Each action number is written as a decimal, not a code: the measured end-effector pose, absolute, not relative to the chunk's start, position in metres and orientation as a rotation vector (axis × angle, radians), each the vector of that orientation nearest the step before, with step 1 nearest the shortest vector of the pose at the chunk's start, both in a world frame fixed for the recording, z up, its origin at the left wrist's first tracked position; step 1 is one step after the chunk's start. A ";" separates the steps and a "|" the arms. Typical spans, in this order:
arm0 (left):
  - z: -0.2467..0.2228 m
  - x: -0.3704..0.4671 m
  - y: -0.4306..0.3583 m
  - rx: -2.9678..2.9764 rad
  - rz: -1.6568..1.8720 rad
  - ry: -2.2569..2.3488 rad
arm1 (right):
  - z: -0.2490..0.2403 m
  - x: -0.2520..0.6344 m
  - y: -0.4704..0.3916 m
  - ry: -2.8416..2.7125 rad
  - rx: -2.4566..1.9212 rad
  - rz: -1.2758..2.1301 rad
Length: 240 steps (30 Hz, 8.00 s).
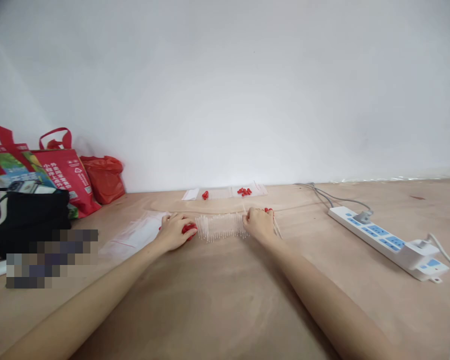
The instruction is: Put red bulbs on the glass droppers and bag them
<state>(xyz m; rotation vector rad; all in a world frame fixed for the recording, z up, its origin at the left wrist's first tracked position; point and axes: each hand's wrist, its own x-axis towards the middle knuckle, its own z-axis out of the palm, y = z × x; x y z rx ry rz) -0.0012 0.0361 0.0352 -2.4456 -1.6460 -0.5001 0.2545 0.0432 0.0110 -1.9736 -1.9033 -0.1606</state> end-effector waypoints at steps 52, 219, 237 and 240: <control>0.004 0.030 -0.025 -2.989 -1.120 -1.269 | -0.017 0.240 -0.021 -2.307 -0.799 -0.027; 0.001 0.025 -0.023 -2.785 -1.043 -1.342 | -0.001 0.254 -0.016 -2.245 -1.314 -0.281; 0.005 0.025 -0.021 -2.914 -0.915 -1.349 | -0.001 0.269 0.044 -1.844 -2.062 -0.053; 0.002 0.027 -0.023 -2.905 -0.918 -1.331 | 0.001 0.262 0.046 -1.866 -2.064 -0.066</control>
